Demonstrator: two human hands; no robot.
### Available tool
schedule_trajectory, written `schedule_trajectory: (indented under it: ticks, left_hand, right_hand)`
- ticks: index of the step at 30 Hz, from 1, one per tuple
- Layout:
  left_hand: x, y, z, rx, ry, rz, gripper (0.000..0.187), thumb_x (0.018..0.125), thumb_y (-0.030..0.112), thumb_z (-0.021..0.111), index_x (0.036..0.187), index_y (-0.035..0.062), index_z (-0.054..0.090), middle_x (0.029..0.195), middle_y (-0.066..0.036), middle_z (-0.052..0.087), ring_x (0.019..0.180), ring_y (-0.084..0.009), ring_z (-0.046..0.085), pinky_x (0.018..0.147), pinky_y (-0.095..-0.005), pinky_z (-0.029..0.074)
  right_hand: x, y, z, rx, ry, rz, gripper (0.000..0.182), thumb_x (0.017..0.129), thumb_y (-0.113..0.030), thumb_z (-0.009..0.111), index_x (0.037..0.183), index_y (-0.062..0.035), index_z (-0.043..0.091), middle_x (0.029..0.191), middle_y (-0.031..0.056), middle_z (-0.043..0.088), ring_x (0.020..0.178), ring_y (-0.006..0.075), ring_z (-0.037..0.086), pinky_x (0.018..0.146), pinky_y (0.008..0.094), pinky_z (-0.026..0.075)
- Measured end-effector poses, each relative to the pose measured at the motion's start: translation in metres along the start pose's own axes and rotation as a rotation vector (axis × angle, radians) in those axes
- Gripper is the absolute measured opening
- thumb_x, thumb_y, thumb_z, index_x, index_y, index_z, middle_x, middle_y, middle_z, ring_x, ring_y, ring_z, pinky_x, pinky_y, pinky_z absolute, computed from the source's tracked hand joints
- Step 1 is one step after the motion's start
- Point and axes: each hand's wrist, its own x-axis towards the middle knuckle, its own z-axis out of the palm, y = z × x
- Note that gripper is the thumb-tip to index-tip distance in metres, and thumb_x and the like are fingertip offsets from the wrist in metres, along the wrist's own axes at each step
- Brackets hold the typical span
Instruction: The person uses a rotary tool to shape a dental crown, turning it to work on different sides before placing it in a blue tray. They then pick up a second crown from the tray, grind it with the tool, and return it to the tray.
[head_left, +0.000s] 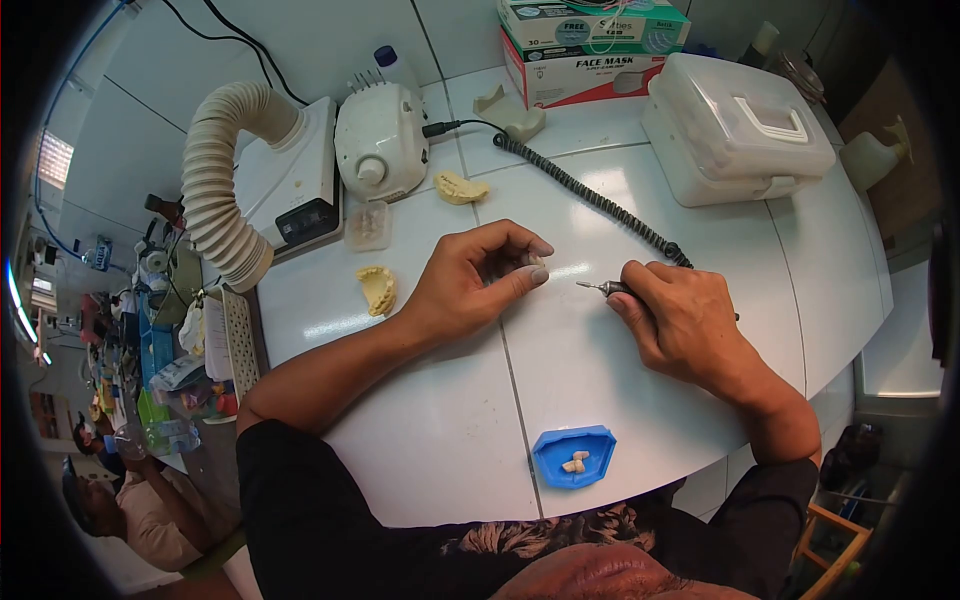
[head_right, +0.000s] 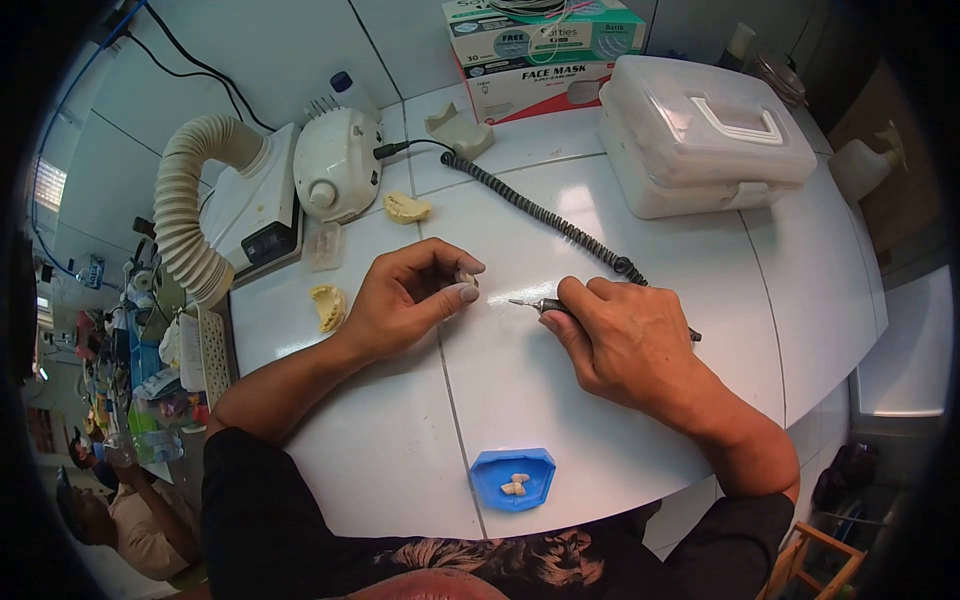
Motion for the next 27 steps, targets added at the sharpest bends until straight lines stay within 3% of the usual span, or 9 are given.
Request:
schedule_trajectory:
  ticks: [6,12,15,19,27]
  left_hand:
    - [-0.001,0.001,0.003,-0.06,0.048,-0.012,0.02,0.104,0.014,0.083,0.116,-0.0023,0.08,0.099,-0.006,0.081,0.093,-0.0078,0.071,0.083,-0.0248,0.057]
    - [0.0,0.003,0.002,-0.092,0.045,0.01,0.023,0.112,0.02,0.074,0.113,-0.0025,0.079,0.097,-0.005,0.079,0.091,-0.0086,0.07,0.083,-0.0262,0.056]
    - [-0.004,0.008,0.005,-0.077,0.055,0.04,0.024,0.115,0.022,0.069,0.116,-0.0008,0.075,0.098,-0.003,0.074,0.091,-0.0086,0.066,0.084,-0.0276,0.054]
    - [-0.01,0.005,0.008,-0.168,-0.094,0.009,0.021,0.117,0.024,0.066,0.125,0.0046,0.067,0.102,-0.002,0.066,0.094,-0.0094,0.066,0.086,-0.027,0.055]
    - [-0.007,0.009,0.009,-0.122,-0.096,-0.001,0.025,0.105,0.012,0.08,0.125,0.0039,0.068,0.106,-0.002,0.068,0.095,-0.008,0.065,0.084,-0.0247,0.053]
  right_hand:
    - [0.0,0.0,-0.001,-0.003,-0.02,0.016,0.024,0.108,-0.028,0.071,0.098,-0.0067,0.066,0.076,0.0108,0.068,0.064,0.036,0.069,0.056,0.0491,0.05]
    - [0.0,0.001,-0.001,0.006,-0.022,0.016,0.024,0.108,-0.029,0.07,0.098,-0.0068,0.066,0.076,0.0106,0.067,0.063,0.0361,0.068,0.056,0.0492,0.049]
    - [0.001,0.0,-0.003,0.011,-0.021,0.01,0.024,0.108,-0.028,0.07,0.098,-0.0068,0.066,0.075,0.0104,0.066,0.062,0.0359,0.067,0.055,0.0487,0.048]
    - [0.002,0.0,-0.002,0.015,-0.014,0.003,0.023,0.107,-0.027,0.072,0.098,-0.0069,0.066,0.075,0.0101,0.065,0.062,0.0353,0.067,0.055,0.048,0.048]
    - [0.003,0.0,-0.003,0.016,-0.017,-0.004,0.021,0.106,-0.024,0.073,0.098,-0.0067,0.066,0.074,0.0095,0.065,0.061,0.0346,0.067,0.055,0.0466,0.048]
